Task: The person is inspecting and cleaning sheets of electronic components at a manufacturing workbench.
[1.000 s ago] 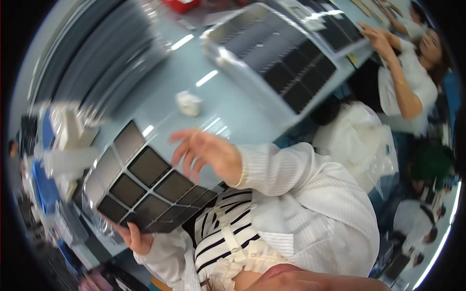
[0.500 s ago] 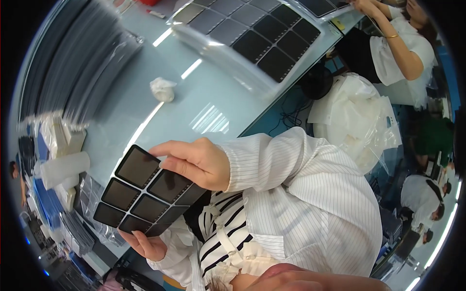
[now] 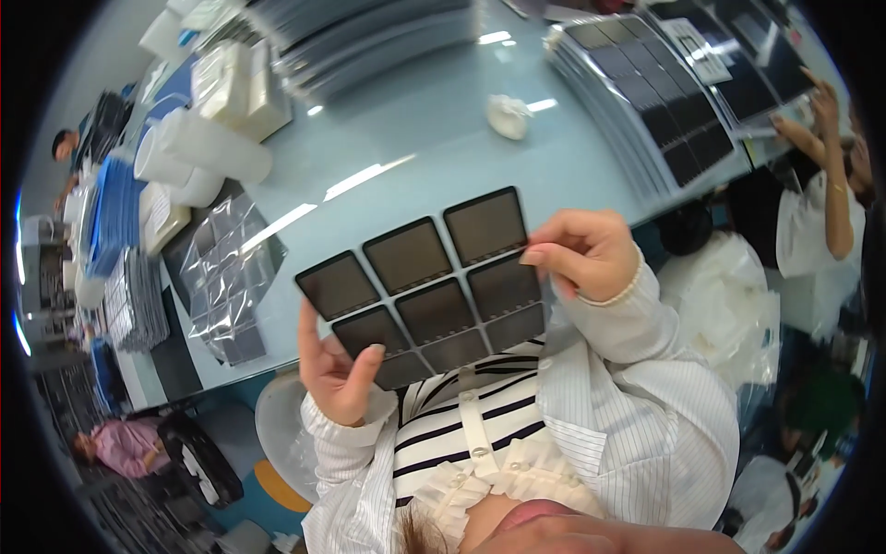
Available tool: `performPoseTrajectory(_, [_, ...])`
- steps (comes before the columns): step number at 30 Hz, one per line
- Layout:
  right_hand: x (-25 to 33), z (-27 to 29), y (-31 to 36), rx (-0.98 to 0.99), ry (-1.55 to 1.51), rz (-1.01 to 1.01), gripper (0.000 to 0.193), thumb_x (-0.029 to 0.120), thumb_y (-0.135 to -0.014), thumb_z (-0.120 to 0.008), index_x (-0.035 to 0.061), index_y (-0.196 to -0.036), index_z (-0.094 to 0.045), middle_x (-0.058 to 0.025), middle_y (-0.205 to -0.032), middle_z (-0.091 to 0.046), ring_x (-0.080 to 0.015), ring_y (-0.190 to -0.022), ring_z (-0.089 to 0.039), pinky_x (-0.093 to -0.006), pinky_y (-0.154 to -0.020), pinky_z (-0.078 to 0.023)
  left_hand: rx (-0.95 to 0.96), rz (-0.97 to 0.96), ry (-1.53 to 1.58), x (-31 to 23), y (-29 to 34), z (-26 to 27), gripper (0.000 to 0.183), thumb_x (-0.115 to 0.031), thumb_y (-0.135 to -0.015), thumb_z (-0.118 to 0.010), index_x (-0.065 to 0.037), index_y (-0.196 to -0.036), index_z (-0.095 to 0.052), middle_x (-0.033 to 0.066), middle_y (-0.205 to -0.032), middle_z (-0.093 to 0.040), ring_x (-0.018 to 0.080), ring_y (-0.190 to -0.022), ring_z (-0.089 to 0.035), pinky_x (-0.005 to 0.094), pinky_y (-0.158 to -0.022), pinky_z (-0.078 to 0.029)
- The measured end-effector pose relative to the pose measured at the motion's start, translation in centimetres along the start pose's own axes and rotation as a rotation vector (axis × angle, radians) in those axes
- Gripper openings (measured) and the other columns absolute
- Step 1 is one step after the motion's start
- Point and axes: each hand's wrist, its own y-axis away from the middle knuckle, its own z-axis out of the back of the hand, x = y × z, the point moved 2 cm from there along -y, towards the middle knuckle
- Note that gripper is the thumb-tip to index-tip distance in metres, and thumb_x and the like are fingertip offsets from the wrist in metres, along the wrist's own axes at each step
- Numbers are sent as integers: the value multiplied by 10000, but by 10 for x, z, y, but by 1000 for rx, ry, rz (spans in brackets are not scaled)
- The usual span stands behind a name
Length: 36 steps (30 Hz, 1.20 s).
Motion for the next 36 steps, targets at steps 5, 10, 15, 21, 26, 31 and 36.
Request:
performPoseTrajectory(5, [5, -4, -13, -17, -33, 12, 63, -44, -795, -592, -44, -741, -559, -95, -589, -588, -60, -374, -473, -175, -345, -327, 8, -44, 154, -18, -25, -9, 873, 83, -752, -603, 34, -1394, -14, 232, -1154, -550, 129, -766, -607, 178, -647, -440])
performPoseTrajectory(10, [9, -6, -26, 46, -10, 19, 67, -62, -795, -578, -42, -747, -536, -98, -573, -571, -68, -352, -466, -171, -326, -326, 50, -96, 152, -13, -37, 3, 901, 105, -733, -598, 29, -1397, 8, 254, -1146, -548, 132, -763, -621, 183, -655, -446])
performPoseTrajectory(15, [8, -6, -37, 88, 5, -15, 33, -47, -787, -600, -41, -763, -578, -95, -615, -610, -62, -378, -498, -164, -346, -350, 40, -66, 176, -10, -37, 7, 909, 115, -727, -589, 28, -1396, 20, 255, -1121, -563, 162, -838, -627, 189, -702, -444])
performPoseTrajectory(21, [9, -7, -43, 129, -15, 1, 63, -47, -791, -596, -31, -747, -554, -94, -605, -602, -63, -378, -506, -161, -344, -360, 99, -77, 163, -13, -40, 12, 921, 128, -722, -584, 18, -1397, 32, 258, -1157, -540, 213, -940, -618, 225, -787, -438])
performPoseTrajectory(26, [6, -8, -47, 171, 46, 35, 100, -30, -825, -549, -26, -746, -488, -76, -587, -547, -84, -351, -488, -172, -314, -326, 68, -44, 139, -16, -39, 13, 930, 111, -723, -603, 15, -1398, 31, 229, -1065, -599, 206, -915, -627, 216, -752, -449])
performPoseTrajectory(31, [-6, -14, -52, 114, -24, 4, 100, 33, -870, -523, -35, -798, -534, -10, -558, -492, -30, -351, -362, -185, -334, -236, 59, -2, 118, -8, -31, 16, 958, 42, -725, -671, 26, -1395, 14, 173, -938, -641, 134, -717, -620, 194, -617, -462])
performPoseTrajectory(36, [-26, -5, -56, -66, 3, 70, 83, 52, -868, -544, -27, -885, -559, -1, -586, -487, -34, -346, -333, -185, -329, -202, -723, -157, -383, 12, 2, 76, 697, -79, -776, -662, 33, -1341, -270, 94, -912, -579, 131, -762, -542, 228, -625, -439])
